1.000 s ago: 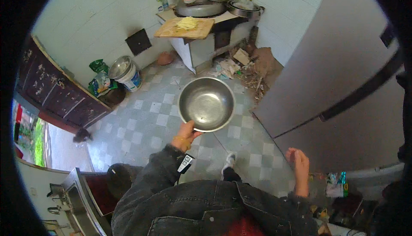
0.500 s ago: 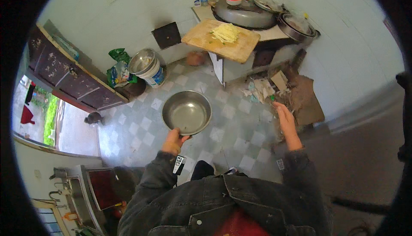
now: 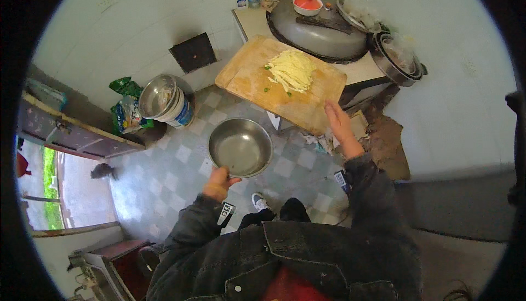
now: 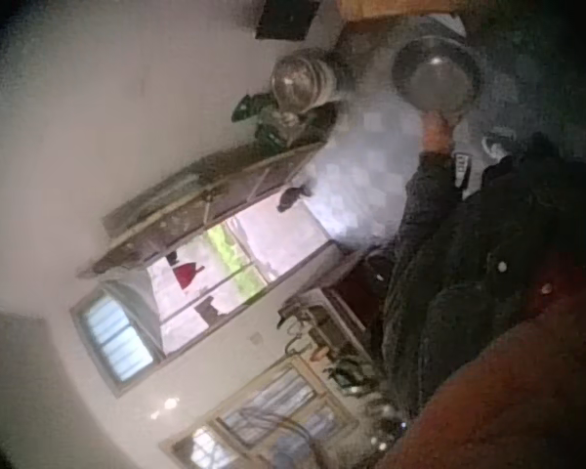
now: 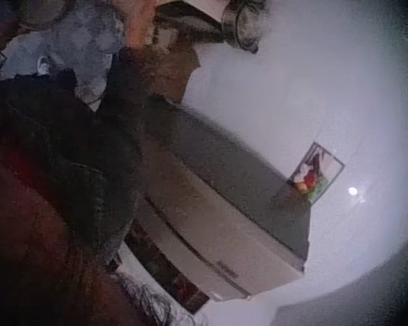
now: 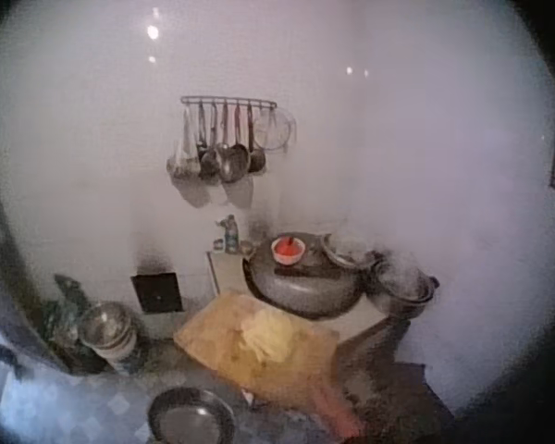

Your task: The person stir-fries meat in a wok, then adds chopped green onions and sliced potatoes. They season the mixture with salt and soy sauce while continuously stirring the ingredients in the wok.

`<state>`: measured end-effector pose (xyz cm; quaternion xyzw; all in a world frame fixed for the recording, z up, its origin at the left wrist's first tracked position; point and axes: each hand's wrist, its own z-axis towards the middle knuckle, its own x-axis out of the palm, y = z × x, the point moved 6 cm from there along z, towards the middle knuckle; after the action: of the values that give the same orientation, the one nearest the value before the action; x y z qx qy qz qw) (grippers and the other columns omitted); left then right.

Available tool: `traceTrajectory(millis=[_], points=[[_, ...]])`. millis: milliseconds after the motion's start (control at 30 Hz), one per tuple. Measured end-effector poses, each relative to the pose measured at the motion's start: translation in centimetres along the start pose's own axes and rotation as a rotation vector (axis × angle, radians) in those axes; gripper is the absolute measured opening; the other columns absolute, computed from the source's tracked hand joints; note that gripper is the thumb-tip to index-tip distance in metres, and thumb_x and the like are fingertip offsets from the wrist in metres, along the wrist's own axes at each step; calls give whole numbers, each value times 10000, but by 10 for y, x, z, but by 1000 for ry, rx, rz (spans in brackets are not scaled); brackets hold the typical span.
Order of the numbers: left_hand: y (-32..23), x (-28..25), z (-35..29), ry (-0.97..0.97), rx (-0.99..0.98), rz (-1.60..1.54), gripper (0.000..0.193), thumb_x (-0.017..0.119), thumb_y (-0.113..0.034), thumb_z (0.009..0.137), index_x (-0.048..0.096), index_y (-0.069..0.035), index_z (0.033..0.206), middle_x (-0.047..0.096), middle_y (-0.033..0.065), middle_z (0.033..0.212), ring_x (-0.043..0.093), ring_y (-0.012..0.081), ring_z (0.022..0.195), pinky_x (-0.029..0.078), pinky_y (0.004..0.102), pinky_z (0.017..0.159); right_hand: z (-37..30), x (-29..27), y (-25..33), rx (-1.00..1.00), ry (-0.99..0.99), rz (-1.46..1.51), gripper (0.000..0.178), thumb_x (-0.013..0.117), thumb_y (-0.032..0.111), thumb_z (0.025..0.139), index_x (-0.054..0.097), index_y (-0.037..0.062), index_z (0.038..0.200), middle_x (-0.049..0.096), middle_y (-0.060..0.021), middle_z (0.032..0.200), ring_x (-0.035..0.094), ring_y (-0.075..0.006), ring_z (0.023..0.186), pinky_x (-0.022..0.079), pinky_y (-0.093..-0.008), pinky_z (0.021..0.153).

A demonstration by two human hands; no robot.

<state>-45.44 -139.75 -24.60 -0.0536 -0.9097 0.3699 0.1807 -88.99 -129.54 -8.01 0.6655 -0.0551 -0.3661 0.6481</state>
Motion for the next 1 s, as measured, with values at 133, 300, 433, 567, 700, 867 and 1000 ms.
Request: traceTrajectory(millis=[133, 300, 433, 567, 700, 867, 1000], points=[[-25, 19, 43, -37, -74, -20, 599, 462, -51, 891, 269, -194, 1440, 529, 156, 1286, 671, 323, 960, 643, 392, 610, 100, 11, -27, -75, -6, -88, 570, 568, 401, 980, 498, 5, 1383, 572, -245, 1337, 536, -332, 1274, 389, -381, 1070], [-43, 51, 67, -171, -56, -64, 626, 485, -32, 891, 251, -228, 1438, 520, 147, 1311, 668, 311, 994, 640, 386, 629, 213, 33, -73, 99, 39, -129, 717, 612, 493, 926, 455, -3, 1421, 485, -249, 1433, 446, -366, 1350, 368, -402, 1099], [-58, 78, 75, -225, -53, -29, 658, 484, -5, 896, 233, -295, 1430, 521, 136, 1320, 675, 310, 1004, 640, 394, 630, 270, 54, -85, -19, 75, -159, 760, 630, 517, 902, 459, -25, 1407, 491, -261, 1414, 444, -383, 1337, 374, -421, 1087], [-64, 90, 81, -245, -57, -24, 565, 526, -72, 916, 287, -262, 1391, 528, 131, 1322, 666, 308, 1029, 631, 420, 705, 290, 72, -79, -71, 118, -413, 771, 671, 524, 857, 497, -33, 1361, 550, -264, 1323, 489, -394, 1270, 403, -427, 1045], [-65, 88, 90, -259, -43, -11, 631, 510, -22, 898, 238, -287, 1402, 520, 155, 1313, 690, 339, 967, 639, 416, 603, 280, 74, -69, 5, 121, -374, 723, 693, 497, 833, 544, -28, 1307, 577, -246, 1249, 550, -382, 1163, 419, -414, 1004], [-72, 84, 97, -193, -20, -69, 582, 516, -64, 924, 255, -219, 1420, 540, 151, 1298, 683, 309, 987, 637, 409, 647, 248, 77, -68, 12, -16, -411, 635, 680, 464, 847, 584, -15, 1253, 587, -245, 1229, 558, -385, 1138, 432, -439, 966], [-69, 89, 95, -274, -97, -124, 567, 493, -48, 927, 262, -197, 1423, 532, 157, 1312, 676, 330, 1005, 643, 432, 675, 227, 93, -69, -106, -186, -452, 546, 672, 399, 857, 606, -1, 1223, 613, -239, 1179, 566, -411, 1100, 442, -456, 939]])
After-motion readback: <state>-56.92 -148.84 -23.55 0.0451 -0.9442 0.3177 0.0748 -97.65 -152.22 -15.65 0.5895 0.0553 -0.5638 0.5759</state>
